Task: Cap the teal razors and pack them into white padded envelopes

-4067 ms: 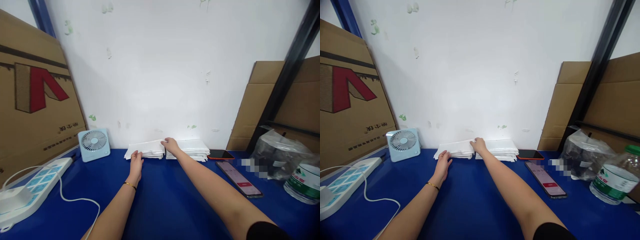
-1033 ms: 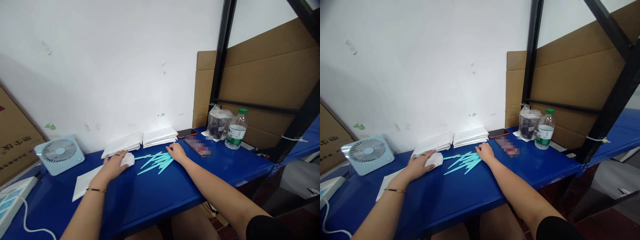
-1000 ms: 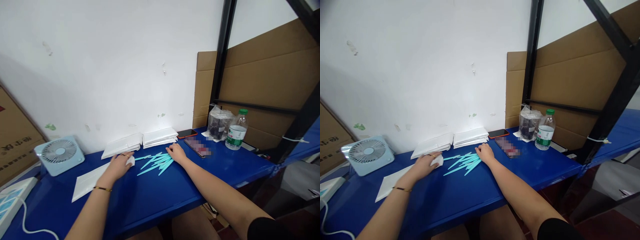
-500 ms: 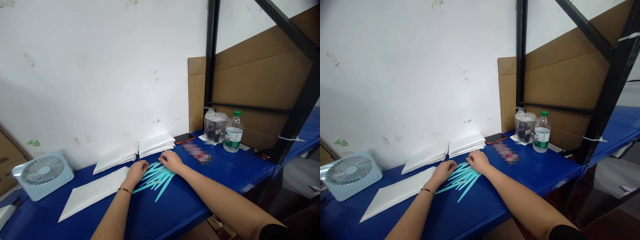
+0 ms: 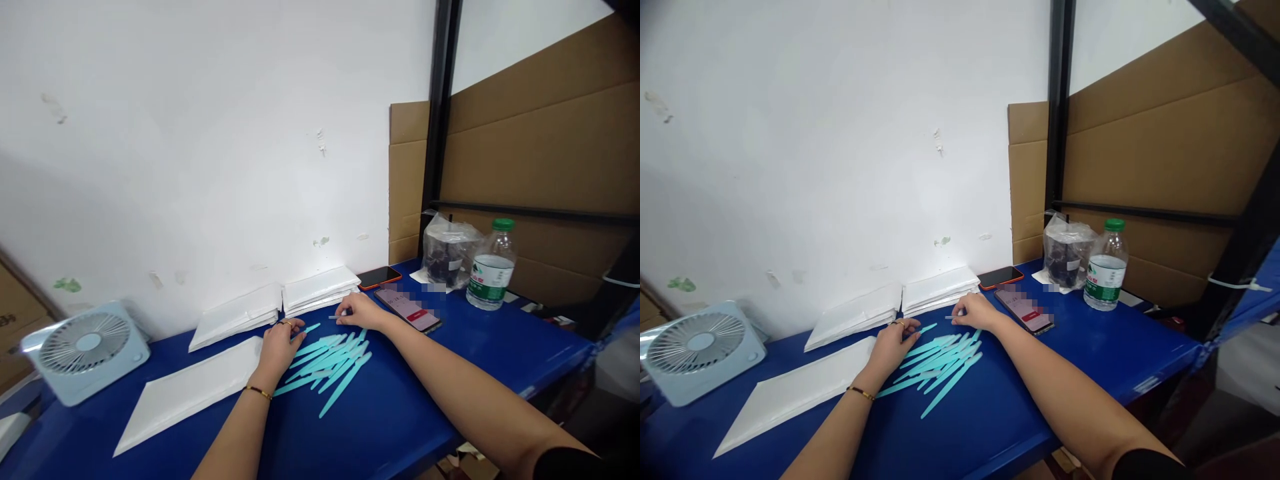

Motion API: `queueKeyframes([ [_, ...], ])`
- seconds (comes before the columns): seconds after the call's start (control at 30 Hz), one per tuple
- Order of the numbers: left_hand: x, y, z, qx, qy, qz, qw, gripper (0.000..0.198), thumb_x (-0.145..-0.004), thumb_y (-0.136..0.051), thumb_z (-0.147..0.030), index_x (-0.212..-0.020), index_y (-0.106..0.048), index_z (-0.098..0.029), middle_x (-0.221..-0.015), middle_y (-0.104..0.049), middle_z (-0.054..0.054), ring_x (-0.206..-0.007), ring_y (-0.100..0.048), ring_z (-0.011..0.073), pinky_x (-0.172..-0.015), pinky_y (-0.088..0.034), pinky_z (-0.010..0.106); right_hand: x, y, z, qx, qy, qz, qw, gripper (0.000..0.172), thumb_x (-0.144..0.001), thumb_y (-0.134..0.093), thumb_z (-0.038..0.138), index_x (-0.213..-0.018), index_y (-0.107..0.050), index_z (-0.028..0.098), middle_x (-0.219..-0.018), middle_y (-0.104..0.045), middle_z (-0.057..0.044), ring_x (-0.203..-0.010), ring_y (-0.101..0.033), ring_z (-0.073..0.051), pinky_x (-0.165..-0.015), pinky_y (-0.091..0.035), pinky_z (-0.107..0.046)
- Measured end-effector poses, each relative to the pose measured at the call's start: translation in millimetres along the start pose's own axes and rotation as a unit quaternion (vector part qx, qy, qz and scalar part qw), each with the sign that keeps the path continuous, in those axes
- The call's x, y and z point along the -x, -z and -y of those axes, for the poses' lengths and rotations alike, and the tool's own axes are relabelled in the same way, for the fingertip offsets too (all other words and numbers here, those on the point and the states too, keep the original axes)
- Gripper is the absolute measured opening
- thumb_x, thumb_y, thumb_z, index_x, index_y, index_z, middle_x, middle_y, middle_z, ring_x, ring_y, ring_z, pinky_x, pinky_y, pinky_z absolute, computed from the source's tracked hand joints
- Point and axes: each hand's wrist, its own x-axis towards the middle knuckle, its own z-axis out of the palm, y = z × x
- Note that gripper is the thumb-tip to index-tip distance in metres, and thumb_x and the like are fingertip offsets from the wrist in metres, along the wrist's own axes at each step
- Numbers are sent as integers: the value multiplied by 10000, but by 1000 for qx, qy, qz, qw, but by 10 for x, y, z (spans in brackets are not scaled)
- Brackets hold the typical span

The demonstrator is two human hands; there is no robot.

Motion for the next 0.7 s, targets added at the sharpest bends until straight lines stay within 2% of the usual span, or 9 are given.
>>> queueKeyframes([
  [0.07,29,26,26,25,-20,7,999,225,-780,-518,-393,-887,-627,-227,-858,-614,4,-763,-553,139,-675,-375,240,38,30,51,15,22,-7,1000,150,-691,-674,358,-752,-715,227,-803,-626,-14,-766,-537,-148,-732,-334,-260],
  [0.17,89,65,25,52,-56,70,995,284,-731,-548,-476,-812,-640,-219,-797,-591,-1,-705,-530,135,-620,-373,232,74,7,155,19,38,34,999,189,-658,-698,410,-718,-706,231,-802,-611,-3,-799,-531,-153,-793,-313,-283],
  [0.3,104,66,34,58,-38,116,991,273,-713,-557,-453,-759,-640,-197,-720,-580,-2,-652,-513,133,-562,-353,226,72,-36,180,-3,26,86,996,225,-617,-723,423,-694,-708,213,-813,-610,-1,-804,-531,-155,-792,-319,-275],
  [0.4,61,72,103,44,-4,99,994,270,-720,-543,-445,-745,-636,-192,-699,-587,0,-633,-519,135,-556,-347,233,62,16,98,-46,-5,97,994,247,-637,-702,418,-717,-709,185,-769,-618,-10,-751,-534,-143,-703,-358,-235],
  [0.5,25,110,172,30,40,60,997,258,-718,-548,-442,-790,-638,-210,-726,-602,-3,-666,-538,147,-577,-353,240,63,100,19,-56,-51,64,995,253,-650,-688,415,-720,-706,172,-748,-615,-20,-720,-532,-141,-630,-363,-220],
  [0.6,28,145,160,13,29,32,999,277,-688,-590,-448,-859,-641,-236,-817,-603,0,-754,-549,162,-625,-363,245,65,113,30,-17,-54,8,998,197,-645,-702,377,-712,-703,192,-805,-601,-17,-759,-530,-145,-709,-355,-246],
  [0.7,47,139,82,-12,-12,51,999,237,-679,-611,-434,-818,-661,-250,-855,-592,3,-800,-543,167,-659,-355,249,54,28,127,0,-23,4,1000,155,-685,-676,368,-721,-704,220,-821,-589,-8,-787,-527,-145,-798,-319,-281],
])
